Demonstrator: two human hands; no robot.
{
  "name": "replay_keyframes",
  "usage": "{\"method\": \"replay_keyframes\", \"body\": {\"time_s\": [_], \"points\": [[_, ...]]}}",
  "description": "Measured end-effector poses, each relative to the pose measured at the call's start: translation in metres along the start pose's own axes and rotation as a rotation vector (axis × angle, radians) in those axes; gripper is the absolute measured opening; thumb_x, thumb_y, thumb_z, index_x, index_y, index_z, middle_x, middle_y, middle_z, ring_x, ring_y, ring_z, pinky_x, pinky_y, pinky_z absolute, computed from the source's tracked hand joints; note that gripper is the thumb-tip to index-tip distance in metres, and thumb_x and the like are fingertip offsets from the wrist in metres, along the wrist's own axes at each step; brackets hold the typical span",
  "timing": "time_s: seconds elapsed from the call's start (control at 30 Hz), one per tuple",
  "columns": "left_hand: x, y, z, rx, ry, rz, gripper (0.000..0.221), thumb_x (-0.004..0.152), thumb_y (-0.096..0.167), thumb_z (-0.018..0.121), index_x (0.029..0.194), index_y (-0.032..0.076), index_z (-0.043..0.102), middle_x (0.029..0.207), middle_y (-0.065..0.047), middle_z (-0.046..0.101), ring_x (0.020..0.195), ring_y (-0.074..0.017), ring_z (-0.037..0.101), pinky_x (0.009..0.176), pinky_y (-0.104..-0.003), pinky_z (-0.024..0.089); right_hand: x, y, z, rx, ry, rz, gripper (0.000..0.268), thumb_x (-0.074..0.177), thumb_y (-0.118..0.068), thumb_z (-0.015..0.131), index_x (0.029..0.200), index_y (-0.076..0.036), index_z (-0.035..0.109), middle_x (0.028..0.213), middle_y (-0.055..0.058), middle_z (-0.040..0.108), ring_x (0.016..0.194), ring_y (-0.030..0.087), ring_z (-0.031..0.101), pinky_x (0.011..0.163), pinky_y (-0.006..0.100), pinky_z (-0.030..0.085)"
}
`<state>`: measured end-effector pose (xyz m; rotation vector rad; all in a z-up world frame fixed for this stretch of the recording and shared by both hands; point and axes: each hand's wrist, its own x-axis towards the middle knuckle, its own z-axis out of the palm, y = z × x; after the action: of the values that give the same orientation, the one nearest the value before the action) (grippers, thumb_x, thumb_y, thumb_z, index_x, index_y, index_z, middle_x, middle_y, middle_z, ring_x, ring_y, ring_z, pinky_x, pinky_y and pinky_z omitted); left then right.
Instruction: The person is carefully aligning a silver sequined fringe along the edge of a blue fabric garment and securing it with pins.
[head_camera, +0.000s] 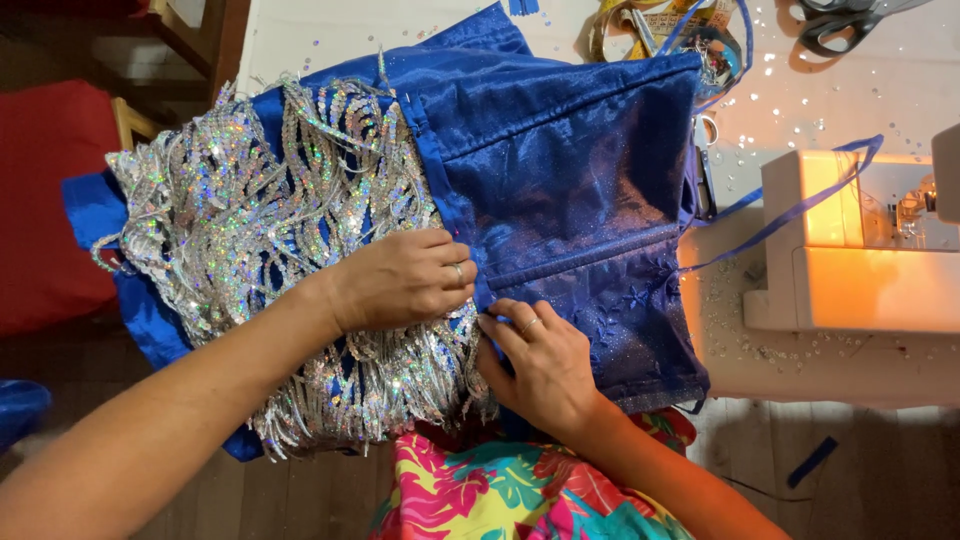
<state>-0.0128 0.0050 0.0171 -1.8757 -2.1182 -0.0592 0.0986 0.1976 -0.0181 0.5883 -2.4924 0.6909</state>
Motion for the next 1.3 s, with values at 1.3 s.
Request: {"method": "replay_keyframes", "body": {"time_s": [1.3], "points": [[0.004, 0.058, 0.031, -0.058, 0.275, -0.569, 0.020, 0.088, 0.031, 0.071, 0.096, 0.013, 0.074, 0.103, -0.008, 0.071, 0.113, -0.0321, 0.064, 0.108, -0.051, 0.042, 0.220, 0.275, -0.078, -0.542, -0.471, 0.970, 0.031, 0.094, -0.002, 0.040, 0.083, -0.001, 0.068, 0.081, 0.017, 0.065, 0.065, 0.030, 0.056, 0.050, 0.042, 0.044]]}}
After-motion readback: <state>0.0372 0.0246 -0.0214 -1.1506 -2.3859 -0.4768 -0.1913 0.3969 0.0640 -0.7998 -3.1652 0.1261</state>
